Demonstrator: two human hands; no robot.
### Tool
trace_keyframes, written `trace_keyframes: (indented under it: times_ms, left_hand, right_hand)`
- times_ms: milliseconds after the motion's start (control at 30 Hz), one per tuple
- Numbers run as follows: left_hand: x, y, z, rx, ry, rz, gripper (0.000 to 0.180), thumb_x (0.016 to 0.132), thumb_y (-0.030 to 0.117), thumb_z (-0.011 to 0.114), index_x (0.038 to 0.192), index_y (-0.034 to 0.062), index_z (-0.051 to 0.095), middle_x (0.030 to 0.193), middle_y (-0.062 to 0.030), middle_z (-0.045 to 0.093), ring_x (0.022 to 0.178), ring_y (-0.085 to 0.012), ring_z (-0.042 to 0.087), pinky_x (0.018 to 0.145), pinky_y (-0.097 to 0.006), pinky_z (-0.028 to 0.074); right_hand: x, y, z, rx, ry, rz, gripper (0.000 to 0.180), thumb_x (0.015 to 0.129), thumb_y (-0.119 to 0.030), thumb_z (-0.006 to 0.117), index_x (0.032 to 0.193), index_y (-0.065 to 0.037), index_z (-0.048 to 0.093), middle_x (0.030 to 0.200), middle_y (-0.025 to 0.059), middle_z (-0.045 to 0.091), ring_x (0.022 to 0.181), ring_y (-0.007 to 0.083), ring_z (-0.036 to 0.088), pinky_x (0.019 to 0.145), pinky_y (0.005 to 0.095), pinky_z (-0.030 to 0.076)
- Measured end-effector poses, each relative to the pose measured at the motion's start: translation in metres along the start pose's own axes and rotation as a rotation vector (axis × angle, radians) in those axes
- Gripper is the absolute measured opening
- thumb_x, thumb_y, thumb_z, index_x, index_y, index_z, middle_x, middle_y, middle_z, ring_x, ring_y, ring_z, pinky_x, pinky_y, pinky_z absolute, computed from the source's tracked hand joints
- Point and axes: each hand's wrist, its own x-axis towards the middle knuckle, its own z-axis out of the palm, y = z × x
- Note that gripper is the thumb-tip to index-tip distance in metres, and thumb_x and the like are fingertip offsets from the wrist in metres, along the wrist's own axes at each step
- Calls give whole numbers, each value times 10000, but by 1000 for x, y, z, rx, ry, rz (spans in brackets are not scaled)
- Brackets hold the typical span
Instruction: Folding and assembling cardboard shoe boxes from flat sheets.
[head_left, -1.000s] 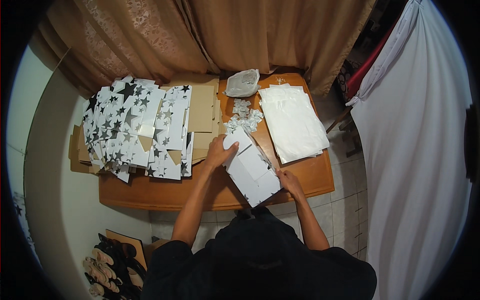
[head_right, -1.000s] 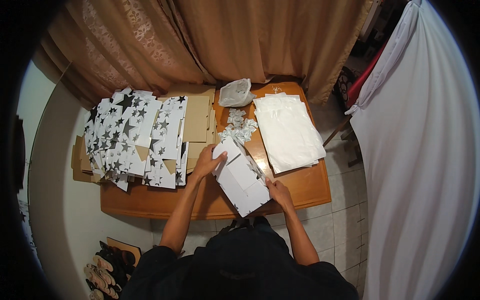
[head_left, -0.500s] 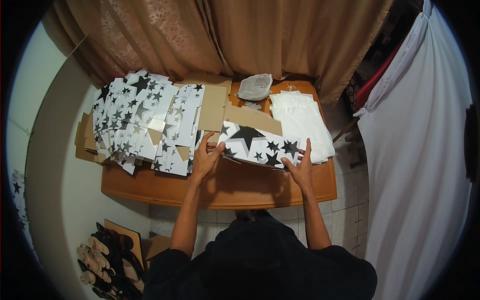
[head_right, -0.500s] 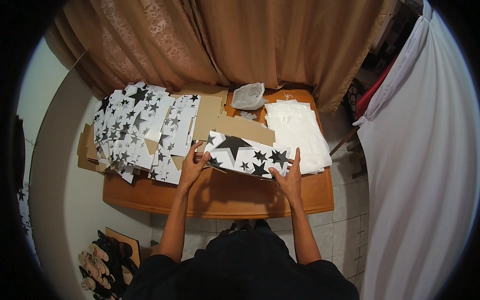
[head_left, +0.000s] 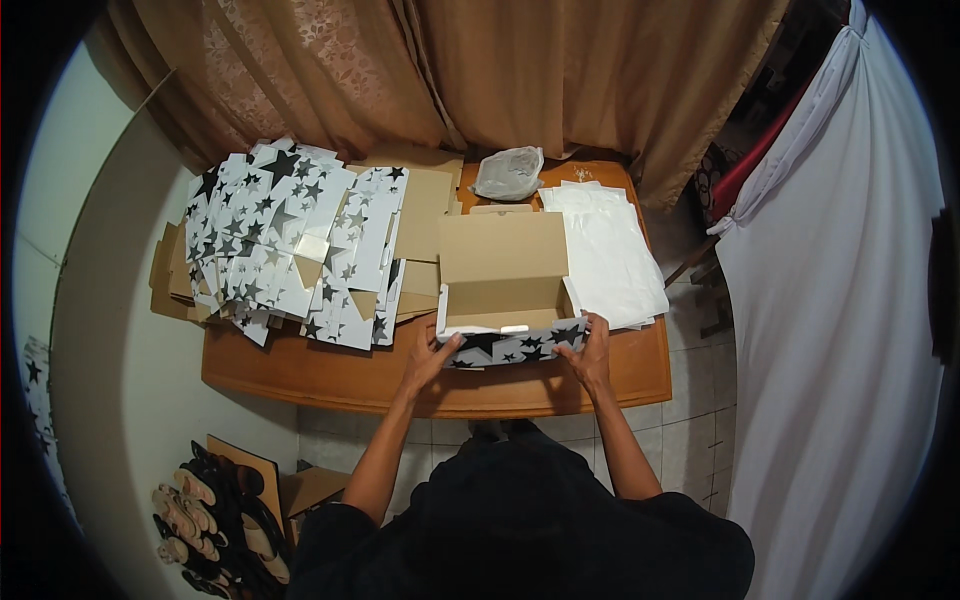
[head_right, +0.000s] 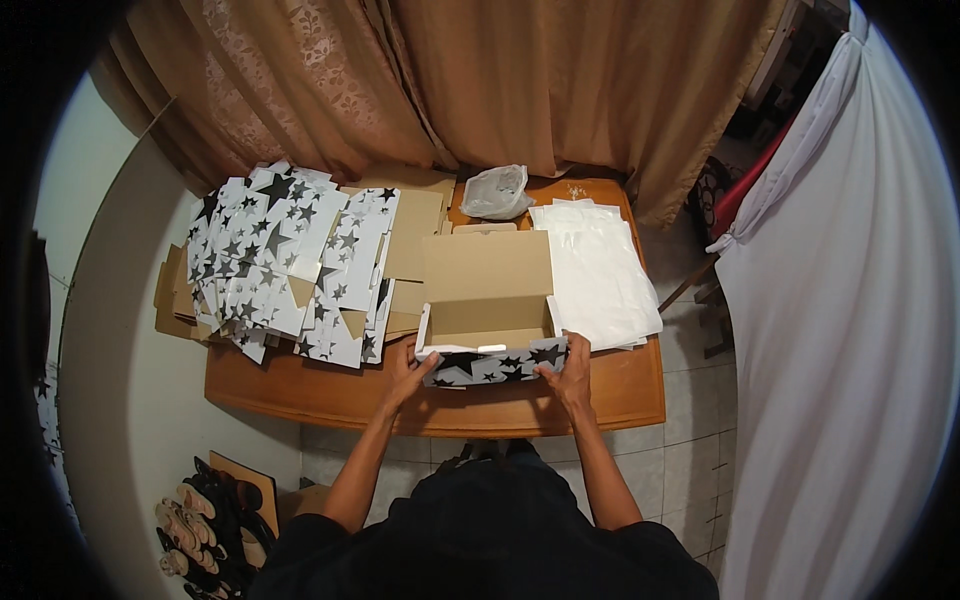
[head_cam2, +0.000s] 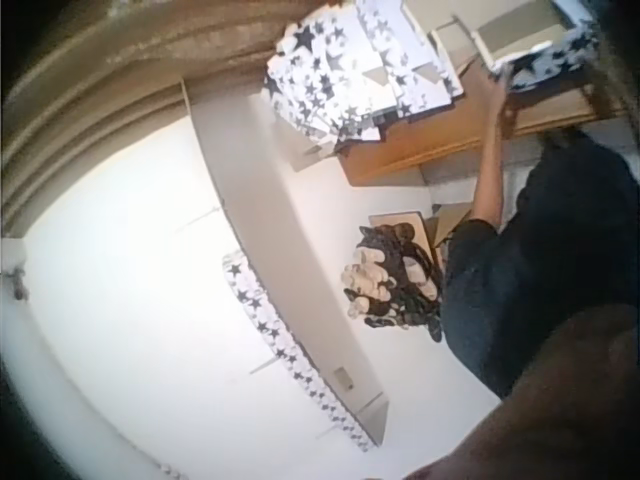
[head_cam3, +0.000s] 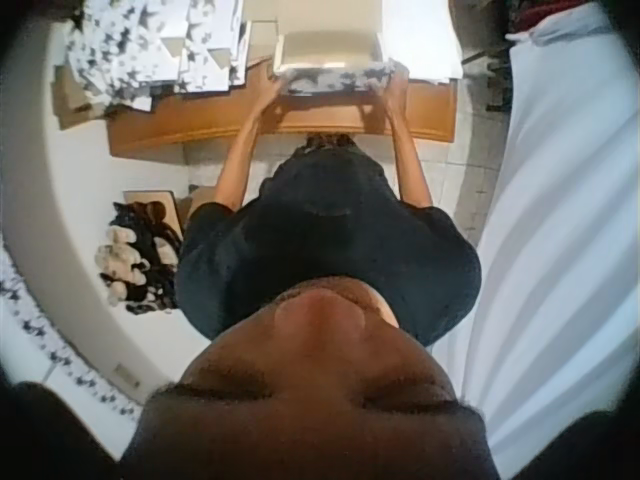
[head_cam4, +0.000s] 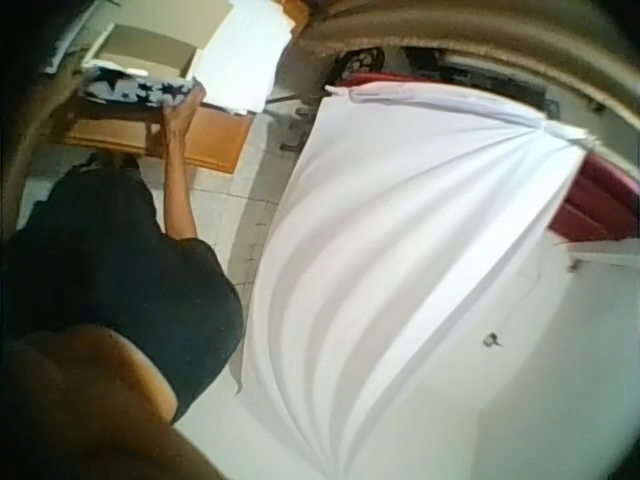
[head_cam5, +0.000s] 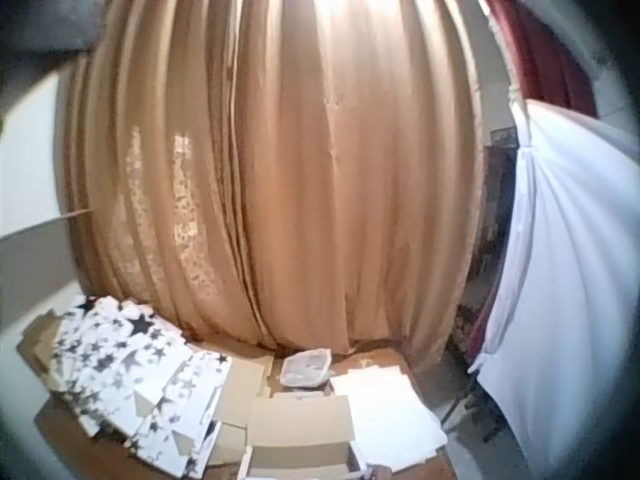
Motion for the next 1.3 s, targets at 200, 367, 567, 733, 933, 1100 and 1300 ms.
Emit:
trace_keyframes:
  times_ms: [200, 367, 567, 733, 933, 1100, 1300]
  left_hand:
    - [-9, -47, 9, -215, 0, -93, 695, 908, 206, 757, 1416, -3, 330, 1378, -240, 544, 1276, -254, 542, 1048, -367, 464]
    - [-9, -97, 2, -243, -95, -22, 880, 842, 62, 764, 1524, 43, 208, 1511, -209, 423, 1420, -284, 385, 1150, -410, 348]
    - [-17, -109, 5, -158, -127, -143, 954, 821, 22, 764, 1559, 70, 161, 1572, -207, 336, 1442, -298, 353, 1178, -422, 305]
    - [-19, -110, 6, -137, -78, -97, 959, 862, 50, 748, 1586, 92, 121, 1585, -207, 305, 1449, -300, 342, 1174, -432, 315]
    - [-26, -90, 6, -89, -76, 137, 845, 933, 115, 693, 1597, 100, 171, 1564, -207, 354, 1431, -301, 379, 1152, -422, 346]
    - [-37, -70, 6, 178, -63, 175, 693, 994, 192, 616, 1573, 52, 262, 1551, -230, 387, 1429, -328, 391, 1159, -413, 329]
    - [-41, -79, 3, 277, -45, 219, 716, 1012, 246, 584, 1588, 39, 211, 1578, -251, 337, 1460, -368, 343, 1177, -427, 292]
  right_hand:
    - [-29, 45, 20, 42, -5, -15, 728, 673, -77, 903, 1263, 15, 486, 1248, 186, 527, 1121, 348, 577, 950, 407, 508]
    - [-49, 75, 38, 52, -44, -9, 686, 682, -31, 886, 1234, 12, 480, 1245, 183, 521, 1119, 329, 584, 968, 401, 508]
    - [-55, 55, 28, 104, -97, 7, 706, 714, -89, 872, 1288, -1, 470, 1203, 188, 520, 1145, 348, 556, 971, 406, 500]
    - [-47, 50, 29, 93, -82, 108, 672, 939, -276, 693, 1464, 15, 392, 1339, 242, 515, 1225, 388, 541, 1049, 445, 444]
    - [-41, 47, 30, 114, -182, 106, 529, 995, -228, 601, 1430, 43, 469, 1413, 262, 523, 1325, 400, 500, 1100, 428, 407]
    - [-45, 45, 31, 50, -200, 3, 566, 987, -237, 613, 1456, 32, 445, 1413, 238, 526, 1327, 399, 498, 1096, 422, 416]
    - [-47, 41, 30, -12, -251, -53, 618, 965, -274, 655, 1470, 10, 443, 1449, 237, 479, 1327, 403, 494, 1076, 426, 437]
